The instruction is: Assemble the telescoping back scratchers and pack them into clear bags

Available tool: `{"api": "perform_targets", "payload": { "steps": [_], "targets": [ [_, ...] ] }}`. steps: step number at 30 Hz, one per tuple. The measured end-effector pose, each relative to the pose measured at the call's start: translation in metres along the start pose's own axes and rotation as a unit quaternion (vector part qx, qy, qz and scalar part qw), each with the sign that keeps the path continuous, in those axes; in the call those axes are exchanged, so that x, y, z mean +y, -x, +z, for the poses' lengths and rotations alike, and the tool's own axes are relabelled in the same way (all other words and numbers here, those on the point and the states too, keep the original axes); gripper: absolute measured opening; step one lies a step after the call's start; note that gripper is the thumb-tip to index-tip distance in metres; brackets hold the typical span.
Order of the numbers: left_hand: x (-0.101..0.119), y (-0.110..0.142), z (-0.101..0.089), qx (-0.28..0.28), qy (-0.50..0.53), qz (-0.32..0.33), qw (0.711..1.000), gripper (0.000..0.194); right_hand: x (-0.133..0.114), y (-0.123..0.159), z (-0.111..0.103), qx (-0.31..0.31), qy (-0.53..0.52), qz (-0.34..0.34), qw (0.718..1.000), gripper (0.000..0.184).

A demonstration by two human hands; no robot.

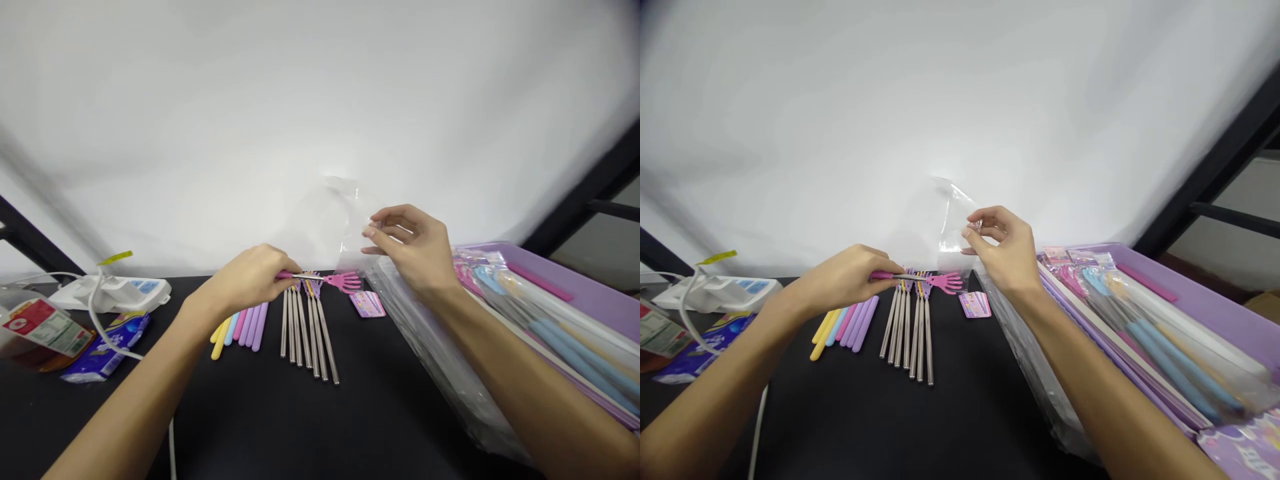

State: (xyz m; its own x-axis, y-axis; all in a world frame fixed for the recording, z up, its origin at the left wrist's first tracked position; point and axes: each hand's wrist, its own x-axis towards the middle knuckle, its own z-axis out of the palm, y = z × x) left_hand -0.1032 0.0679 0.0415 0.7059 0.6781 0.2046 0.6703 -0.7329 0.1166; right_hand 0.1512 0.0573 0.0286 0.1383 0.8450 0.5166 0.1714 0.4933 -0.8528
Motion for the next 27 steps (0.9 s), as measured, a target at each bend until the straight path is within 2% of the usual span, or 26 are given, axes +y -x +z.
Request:
{"api": "perform_targets", "payload": {
  "steps": [4,8,9,10,12,14,19,22,24,26,27],
  "targets": [
    [-0.002,0.0,0.0,0.009,-0.009,-0.005,1.0,0.022,0.0,0.0,-0.002,-0.032,0.009,0.021,0.999,0.037],
    [-0.001,0.001,-0.001,0.011,-0.01,-0.004,1.0,0.023,0.003,0.001,-0.002,-0.042,-0.025,0.053,0.997,0.081],
    [-0.001,0.002,-0.001,0.014,-0.012,-0.004,1.0,0.023,0.004,0.0,-0.002,-0.034,-0.039,0.062,0.997,0.085],
    [-0.001,0.002,-0.002,0.018,-0.014,-0.005,1.0,0.024,0.006,-0.001,-0.003,-0.027,-0.051,0.075,0.995,0.081],
    [-0.001,0.003,-0.003,0.024,-0.015,-0.005,1.0,0.024,0.01,-0.003,-0.005,-0.041,-0.072,0.11,0.99,0.053],
    [-0.002,0.004,-0.004,0.028,-0.012,-0.004,1.0,0.025,0.012,-0.004,-0.007,-0.098,-0.082,0.14,0.982,0.033],
    [-0.003,0.004,-0.005,0.032,-0.003,-0.004,0.999,0.027,0.009,-0.002,-0.014,-0.257,-0.03,0.111,0.959,0.036],
    [-0.001,0.004,-0.006,0.037,0.004,-0.002,0.999,0.026,0.006,-0.001,-0.016,-0.341,0.024,0.083,0.936,0.056],
    [0.0,0.004,-0.008,0.037,0.006,0.0,0.999,0.026,0.007,-0.001,-0.016,-0.345,0.051,0.06,0.935,0.051],
    [0.0,0.005,-0.009,0.038,0.003,0.002,0.999,0.026,0.007,-0.002,-0.014,-0.316,0.082,0.031,0.945,0.033],
    [0.0,0.005,-0.01,0.039,-0.001,0.002,0.999,0.026,0.008,-0.002,-0.014,-0.295,0.098,0.018,0.95,0.03]
  ]
}}
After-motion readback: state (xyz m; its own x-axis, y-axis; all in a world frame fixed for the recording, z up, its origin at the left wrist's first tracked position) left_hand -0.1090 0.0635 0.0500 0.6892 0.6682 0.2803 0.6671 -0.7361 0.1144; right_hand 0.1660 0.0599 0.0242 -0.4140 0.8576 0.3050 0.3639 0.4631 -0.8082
